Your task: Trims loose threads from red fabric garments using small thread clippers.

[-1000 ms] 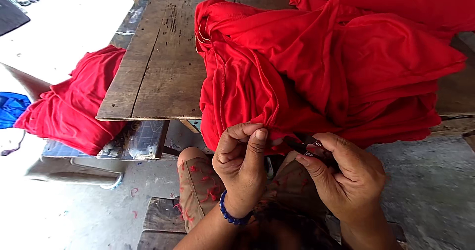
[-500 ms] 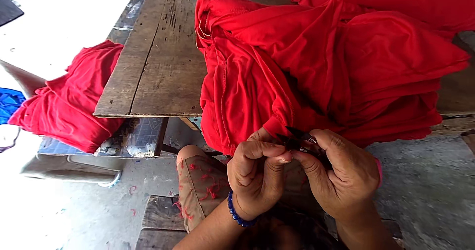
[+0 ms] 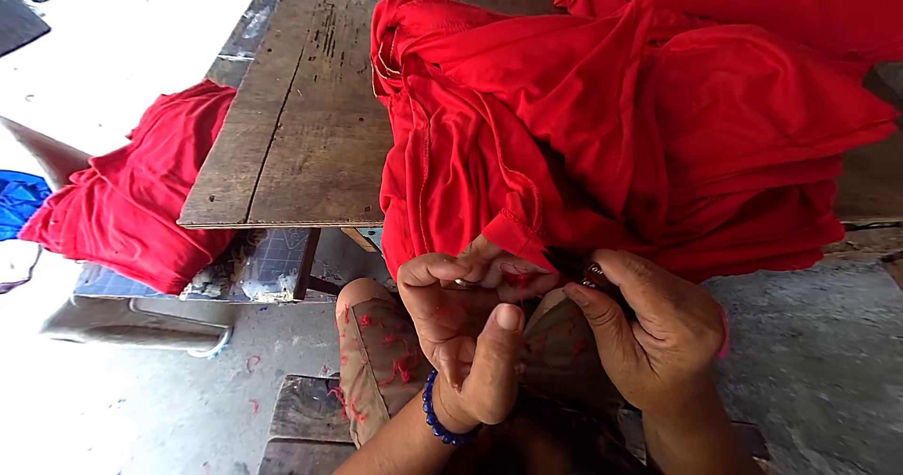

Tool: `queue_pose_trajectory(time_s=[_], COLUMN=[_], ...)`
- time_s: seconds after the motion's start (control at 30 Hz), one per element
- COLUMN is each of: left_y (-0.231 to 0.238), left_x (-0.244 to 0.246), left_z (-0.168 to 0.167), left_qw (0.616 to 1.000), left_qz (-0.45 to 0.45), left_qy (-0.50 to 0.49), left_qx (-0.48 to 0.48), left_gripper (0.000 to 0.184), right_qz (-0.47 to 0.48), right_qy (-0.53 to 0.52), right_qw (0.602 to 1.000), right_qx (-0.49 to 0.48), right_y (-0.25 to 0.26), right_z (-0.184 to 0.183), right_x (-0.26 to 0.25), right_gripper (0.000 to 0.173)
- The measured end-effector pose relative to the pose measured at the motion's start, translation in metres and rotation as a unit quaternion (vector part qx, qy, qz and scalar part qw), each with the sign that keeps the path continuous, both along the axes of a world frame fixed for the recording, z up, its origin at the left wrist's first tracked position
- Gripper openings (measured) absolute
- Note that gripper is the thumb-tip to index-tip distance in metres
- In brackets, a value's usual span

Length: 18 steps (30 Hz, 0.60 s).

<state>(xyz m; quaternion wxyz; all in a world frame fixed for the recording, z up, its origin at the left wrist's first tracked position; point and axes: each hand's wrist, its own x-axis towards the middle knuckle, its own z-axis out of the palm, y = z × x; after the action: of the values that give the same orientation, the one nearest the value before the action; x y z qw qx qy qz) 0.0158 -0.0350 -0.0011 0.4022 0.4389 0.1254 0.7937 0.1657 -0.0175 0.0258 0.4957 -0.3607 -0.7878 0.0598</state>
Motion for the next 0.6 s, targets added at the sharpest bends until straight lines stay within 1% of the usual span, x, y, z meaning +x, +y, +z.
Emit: queue_pose_trajectory(time_s=[0.07, 0.13, 0.2, 0.23, 0.27, 0.3, 0.33, 0.4, 0.43, 0.5, 0.53, 0.6], left_y=[0.0, 0.001, 0.003, 0.004, 0.006, 0.007, 0.009, 0.014, 0.017, 0.02, 0.021, 0.022], left_x=[0.0, 0.0, 0.0, 0.001, 0.001, 0.0, 0.0, 0.0, -0.001, -0.002, -0.003, -0.004], left_z=[0.001, 0.005, 0.008, 0.007, 0.006, 0.005, 0.004, 0.003, 0.002, 0.001, 0.002, 0.004], left_qw=[1.0, 0.997, 0.992, 0.99, 0.987, 0.982, 0.976, 0.957, 0.944, 0.904, 0.885, 0.856], left_qz=[0.006, 0.039, 0.074, 0.093, 0.114, 0.137, 0.165, 0.225, 0.255, 0.316, 0.338, 0.369], left_qy=[0.008, 0.041, 0.08, 0.091, 0.1, 0.111, 0.125, 0.172, 0.203, 0.284, 0.319, 0.363], left_qx=[-0.018, -0.046, -0.057, -0.06, -0.061, -0.062, -0.064, -0.062, -0.054, -0.036, -0.025, -0.006], left_gripper=[0.046, 0.058, 0.062, 0.062, 0.06, 0.057, 0.054, 0.042, 0.034, 0.018, 0.014, 0.012], right_qz=[0.002, 0.011, 0.0, -0.021, -0.049, -0.074, -0.099, -0.123, -0.118, -0.082, -0.057, -0.01], right_qy=[0.015, 0.052, 0.075, 0.077, 0.063, 0.044, 0.022, -0.005, -0.003, 0.02, 0.027, 0.033], right_qw=[1.0, 0.999, 0.997, 0.997, 0.997, 0.996, 0.993, 0.99, 0.99, 0.995, 0.997, 0.999], right_qx=[0.001, -0.006, -0.007, 0.002, 0.017, 0.035, 0.053, 0.072, 0.072, 0.06, 0.047, 0.023], right_y=[0.002, 0.004, 0.007, 0.008, 0.01, 0.012, 0.014, 0.017, 0.019, 0.022, 0.023, 0.029], right_z=[0.0, -0.002, -0.006, -0.009, -0.013, -0.017, -0.02, -0.023, -0.022, -0.017, -0.012, -0.002], right_x=[-0.001, 0.001, 0.004, 0.005, 0.007, 0.01, 0.013, 0.019, 0.021, 0.026, 0.029, 0.035], right_gripper=[0.03, 0.027, 0.024, 0.027, 0.034, 0.036, 0.033, 0.02, 0.017, 0.015, 0.015, 0.014])
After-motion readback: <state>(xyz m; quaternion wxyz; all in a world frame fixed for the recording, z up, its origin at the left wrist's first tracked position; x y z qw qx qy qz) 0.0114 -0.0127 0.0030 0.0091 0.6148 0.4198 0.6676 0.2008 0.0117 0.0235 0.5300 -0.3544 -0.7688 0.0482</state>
